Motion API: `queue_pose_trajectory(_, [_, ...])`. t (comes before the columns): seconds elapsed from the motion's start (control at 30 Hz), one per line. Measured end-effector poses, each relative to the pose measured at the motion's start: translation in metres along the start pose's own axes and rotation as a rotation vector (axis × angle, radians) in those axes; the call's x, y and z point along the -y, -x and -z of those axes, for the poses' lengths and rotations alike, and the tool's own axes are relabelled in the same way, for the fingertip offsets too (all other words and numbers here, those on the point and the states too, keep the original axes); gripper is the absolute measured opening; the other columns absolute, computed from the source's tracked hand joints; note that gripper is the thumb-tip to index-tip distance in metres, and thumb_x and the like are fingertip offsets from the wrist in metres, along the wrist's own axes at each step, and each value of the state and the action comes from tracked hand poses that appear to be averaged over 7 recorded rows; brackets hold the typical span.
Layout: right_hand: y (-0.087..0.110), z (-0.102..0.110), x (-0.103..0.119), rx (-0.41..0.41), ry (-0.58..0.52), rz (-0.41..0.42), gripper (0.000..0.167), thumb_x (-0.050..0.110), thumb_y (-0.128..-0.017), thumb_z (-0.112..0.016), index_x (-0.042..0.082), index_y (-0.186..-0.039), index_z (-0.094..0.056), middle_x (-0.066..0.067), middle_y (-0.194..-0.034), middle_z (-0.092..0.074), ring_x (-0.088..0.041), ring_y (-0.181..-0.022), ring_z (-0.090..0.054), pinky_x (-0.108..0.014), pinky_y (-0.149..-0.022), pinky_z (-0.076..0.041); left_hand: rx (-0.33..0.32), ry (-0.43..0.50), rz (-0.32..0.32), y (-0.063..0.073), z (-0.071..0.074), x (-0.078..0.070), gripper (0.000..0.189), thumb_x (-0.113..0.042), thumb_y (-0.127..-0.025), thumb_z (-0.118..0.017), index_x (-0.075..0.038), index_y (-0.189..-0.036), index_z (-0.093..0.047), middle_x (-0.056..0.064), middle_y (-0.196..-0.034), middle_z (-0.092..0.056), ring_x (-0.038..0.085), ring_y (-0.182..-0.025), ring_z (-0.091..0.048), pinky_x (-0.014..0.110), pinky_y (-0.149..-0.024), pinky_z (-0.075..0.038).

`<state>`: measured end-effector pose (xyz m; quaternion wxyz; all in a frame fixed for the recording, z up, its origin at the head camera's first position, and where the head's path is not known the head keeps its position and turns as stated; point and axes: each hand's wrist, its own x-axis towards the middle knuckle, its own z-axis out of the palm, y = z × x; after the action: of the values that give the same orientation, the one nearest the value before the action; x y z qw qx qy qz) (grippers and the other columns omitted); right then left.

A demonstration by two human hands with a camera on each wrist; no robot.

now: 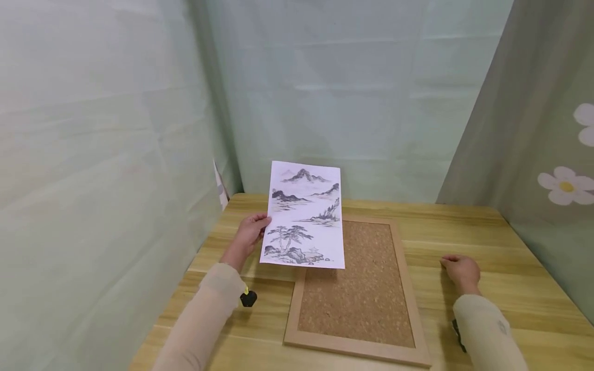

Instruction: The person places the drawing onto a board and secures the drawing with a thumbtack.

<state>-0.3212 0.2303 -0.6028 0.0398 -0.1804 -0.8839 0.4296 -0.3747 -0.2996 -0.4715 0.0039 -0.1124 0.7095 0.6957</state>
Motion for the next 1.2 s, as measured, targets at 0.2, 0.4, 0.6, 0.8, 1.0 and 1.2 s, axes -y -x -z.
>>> queue_pose_trajectory(0.2, [-0.013,-0.026,0.015,0.007,-0.004,0.068,0.030,0.016,-0.097,-0.058,-0.009,-0.111,-0.067,-0.029,-0.114,-0.065,-0.050,-0.109,-0.053,-0.055,-0.096,-0.036,0.021,-0.006,-0.031,0.003,-0.001,0.000,0.018,-0.007,-0.098,-0.062,0.003,-0.113,-0.061,-0.002,-0.081,-0.060,0.007,-0.067,-0.051,0.019,-0.057,-0.041])
queue_pose_trajectory(0.4, [-0.024,-0.026,0.052,0.005,0.014,0.109,0.030,0.016,-0.096,-0.058,-0.009,-0.110,-0.067,-0.029,-0.113,-0.065,-0.049,-0.108,-0.054,-0.054,-0.095,-0.037,-0.001,-0.010,-0.051,0.010,-0.002,0.001,0.015,-0.008,-0.098,-0.063,0.002,-0.109,-0.062,0.000,-0.083,-0.060,0.008,-0.067,-0.050,0.021,-0.058,-0.041])
queue_pose_trajectory(0.6, [-0.038,-0.028,0.086,0.018,0.040,0.156,0.030,0.016,-0.096,-0.057,-0.008,-0.111,-0.067,-0.029,-0.117,-0.063,-0.050,-0.112,-0.052,-0.054,-0.095,-0.036,-0.009,0.012,-0.048,0.020,-0.005,-0.001,0.009,-0.005,-0.096,-0.063,0.002,-0.103,-0.062,0.001,-0.080,-0.059,0.008,-0.062,-0.049,0.021,-0.055,-0.040])
queue_pose_trajectory(0.8, [-0.044,-0.028,0.106,0.029,0.051,0.179,0.031,0.017,-0.096,-0.057,-0.008,-0.111,-0.067,-0.030,-0.118,-0.063,-0.051,-0.112,-0.052,-0.056,-0.096,-0.036,0.007,-0.032,-0.064,0.030,-0.016,0.003,0.013,-0.006,-0.097,-0.062,0.003,-0.106,-0.063,0.001,-0.082,-0.059,0.008,-0.064,-0.049,0.022,-0.058,-0.041])
queue_pose_trajectory(1.0, [-0.045,-0.030,0.106,-0.002,0.047,0.181,0.028,0.016,-0.095,-0.059,-0.006,-0.105,-0.071,-0.027,-0.112,-0.066,-0.049,-0.108,-0.054,-0.053,-0.094,-0.038,0.041,-0.159,-0.082,0.042,-0.032,0.016,0.014,-0.008,-0.095,-0.064,0.003,-0.104,-0.064,0.001,-0.082,-0.058,0.010,-0.065,-0.050,0.022,-0.056,-0.041])
queue_pose_trajectory(1.2, [-0.043,-0.028,0.108,0.027,0.056,0.191,0.031,0.017,-0.096,-0.057,-0.008,-0.111,-0.067,-0.030,-0.116,-0.064,-0.051,-0.110,-0.053,-0.056,-0.095,-0.036,0.057,-0.241,-0.067,0.055,-0.043,0.024,0.014,-0.005,-0.092,-0.067,0.004,-0.102,-0.064,0.003,-0.079,-0.058,0.010,-0.061,-0.051,0.019,-0.051,-0.044])
